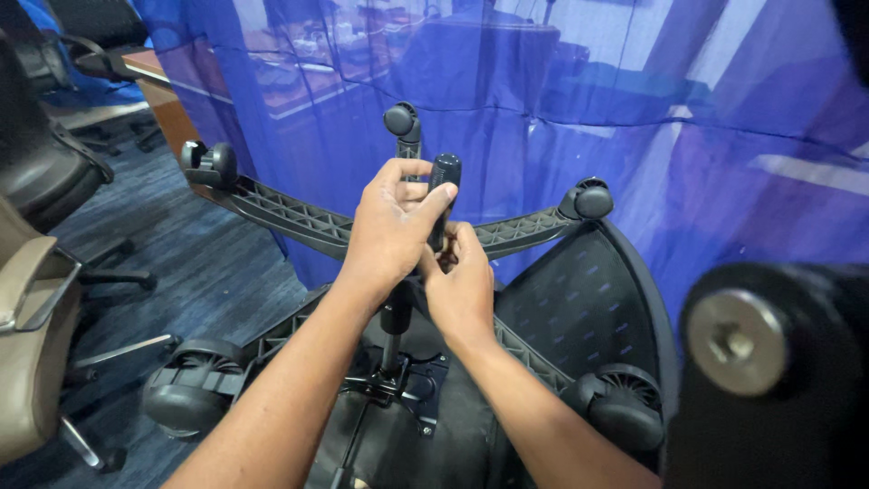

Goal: The person attaches caster wheels to the base of an office chair. They insert each wheel into its socket and press it firmly to secure it in place.

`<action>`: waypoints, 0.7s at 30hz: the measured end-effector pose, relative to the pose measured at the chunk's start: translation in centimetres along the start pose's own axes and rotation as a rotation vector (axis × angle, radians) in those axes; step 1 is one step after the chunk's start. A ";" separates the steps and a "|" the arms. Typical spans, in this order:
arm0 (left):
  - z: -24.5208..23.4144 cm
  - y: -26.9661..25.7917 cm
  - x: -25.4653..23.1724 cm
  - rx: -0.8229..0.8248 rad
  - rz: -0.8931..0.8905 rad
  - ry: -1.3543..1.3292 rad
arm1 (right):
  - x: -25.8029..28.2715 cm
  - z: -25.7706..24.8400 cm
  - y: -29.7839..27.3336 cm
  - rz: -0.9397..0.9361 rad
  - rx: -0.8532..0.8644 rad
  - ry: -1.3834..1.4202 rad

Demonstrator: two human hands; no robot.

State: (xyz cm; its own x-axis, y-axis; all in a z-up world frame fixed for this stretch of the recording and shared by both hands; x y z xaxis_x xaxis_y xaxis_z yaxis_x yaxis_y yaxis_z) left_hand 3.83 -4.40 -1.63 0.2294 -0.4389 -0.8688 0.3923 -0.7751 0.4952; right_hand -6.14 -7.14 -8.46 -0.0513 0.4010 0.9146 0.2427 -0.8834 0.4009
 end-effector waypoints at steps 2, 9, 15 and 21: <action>-0.3 0.0 0.6 0.045 -0.059 -0.060 | 0.1 0.1 -0.1 0.033 0.017 0.061; 0.3 -0.5 0.4 0.114 -0.085 -0.016 | 0.3 -0.6 0.3 0.001 -0.045 -0.004; 0.9 -1.0 -1.0 0.070 0.105 0.285 | -0.4 -1.1 -0.2 0.131 0.002 -0.193; -0.8 0.4 -0.4 0.123 -0.171 0.094 | -0.3 -0.2 -0.2 0.025 0.172 0.231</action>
State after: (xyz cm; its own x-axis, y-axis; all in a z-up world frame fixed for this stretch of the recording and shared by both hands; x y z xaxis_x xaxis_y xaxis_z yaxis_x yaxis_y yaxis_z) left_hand 4.58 -4.18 -1.05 0.2533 -0.2570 -0.9326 0.3221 -0.8867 0.3318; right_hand -6.39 -7.11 -8.84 -0.2576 0.2962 0.9198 0.4065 -0.8303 0.3812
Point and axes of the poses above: each hand's wrist, its own y-axis towards the middle knuckle, its own z-axis out of the palm, x = y × z, the point moved 4 cm from there along y, towards the middle knuckle, and after that the axes turned 1 degree about -y, right-handed, at the moved point
